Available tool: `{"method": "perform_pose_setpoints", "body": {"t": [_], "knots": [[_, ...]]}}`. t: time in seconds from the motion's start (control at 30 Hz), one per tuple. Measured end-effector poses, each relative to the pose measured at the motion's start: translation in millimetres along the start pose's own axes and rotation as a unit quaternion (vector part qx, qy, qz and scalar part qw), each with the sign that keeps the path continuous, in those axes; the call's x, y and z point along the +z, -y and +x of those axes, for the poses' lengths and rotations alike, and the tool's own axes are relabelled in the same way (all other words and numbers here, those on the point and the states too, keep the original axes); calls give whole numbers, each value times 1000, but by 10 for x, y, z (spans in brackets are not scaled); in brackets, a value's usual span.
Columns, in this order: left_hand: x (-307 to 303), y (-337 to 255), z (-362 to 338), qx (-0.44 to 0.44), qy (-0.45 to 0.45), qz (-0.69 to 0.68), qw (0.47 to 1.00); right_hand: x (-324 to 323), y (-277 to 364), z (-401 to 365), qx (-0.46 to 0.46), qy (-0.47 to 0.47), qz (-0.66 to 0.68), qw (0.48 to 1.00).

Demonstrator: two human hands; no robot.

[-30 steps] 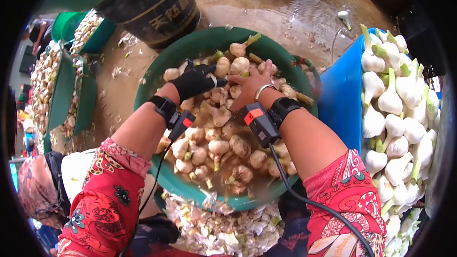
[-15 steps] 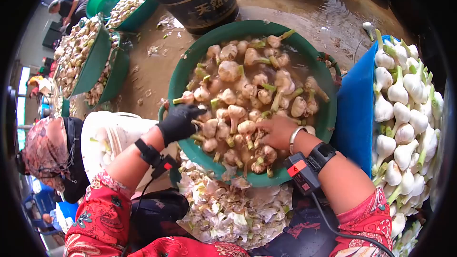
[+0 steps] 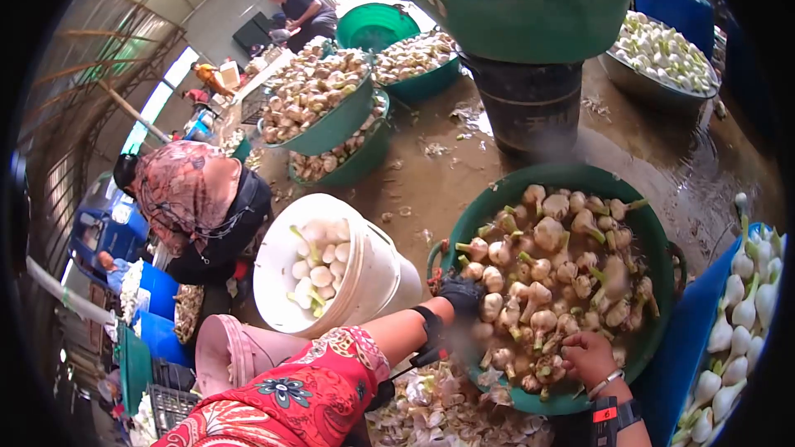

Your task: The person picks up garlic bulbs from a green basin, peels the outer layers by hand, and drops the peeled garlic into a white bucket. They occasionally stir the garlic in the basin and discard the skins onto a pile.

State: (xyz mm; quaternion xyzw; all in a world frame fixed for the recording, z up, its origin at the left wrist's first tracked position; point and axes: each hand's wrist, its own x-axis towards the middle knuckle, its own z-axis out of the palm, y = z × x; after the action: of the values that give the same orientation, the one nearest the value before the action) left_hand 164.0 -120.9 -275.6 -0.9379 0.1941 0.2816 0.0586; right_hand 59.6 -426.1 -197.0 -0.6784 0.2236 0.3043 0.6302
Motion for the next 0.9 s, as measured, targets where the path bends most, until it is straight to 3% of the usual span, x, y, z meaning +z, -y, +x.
{"method": "perform_pose_setpoints", "body": {"t": [0.1, 0.17, 0.27, 0.33, 0.4, 0.47, 0.6, 0.67, 0.7, 0.8, 0.83, 0.9], "knots": [[-184, -108, -181, -24, -58, -8, 998, 60, 44, -52, 0, 8, 10, 1000], [-180, -111, -175, 14, 14, -2, 1000, 90, 68, -57, -7, 18, 10, 1000], [-253, -137, -344, 27, -17, -81, 996, 121, 83, -82, -3, 35, 43, 998], [-400, -121, -450, 31, 10, -107, 994, 176, 167, -172, -15, 37, 41, 998], [-350, -64, -473, 0, 1, -175, 985, 248, 215, -241, -21, 42, 48, 998], [-402, -102, -627, -16, -56, -221, 974, 324, 308, -349, -25, 47, 49, 997], [-539, 18, -737, 74, -124, -157, 977, 469, 502, -622, -51, 74, 62, 994], [-839, 8, -1010, 89, -185, -285, 936, 563, 625, -798, -56, 94, 62, 992], [-990, -13, -1189, 107, -205, -343, 910, 671, 721, -949, -101, 76, 66, 990], [-1468, -183, -1916, 158, -197, -503, 827, 968, 1017, -1424, -153, 52, 69, 984], [-1544, -205, -2111, 160, -203, -501, 826, 1041, 1054, -1510, -197, 108, 102, 969], [-1617, -236, -2447, 218, -21, -728, 649, 1144, 1065, -1624, -244, 177, 148, 942]]}}
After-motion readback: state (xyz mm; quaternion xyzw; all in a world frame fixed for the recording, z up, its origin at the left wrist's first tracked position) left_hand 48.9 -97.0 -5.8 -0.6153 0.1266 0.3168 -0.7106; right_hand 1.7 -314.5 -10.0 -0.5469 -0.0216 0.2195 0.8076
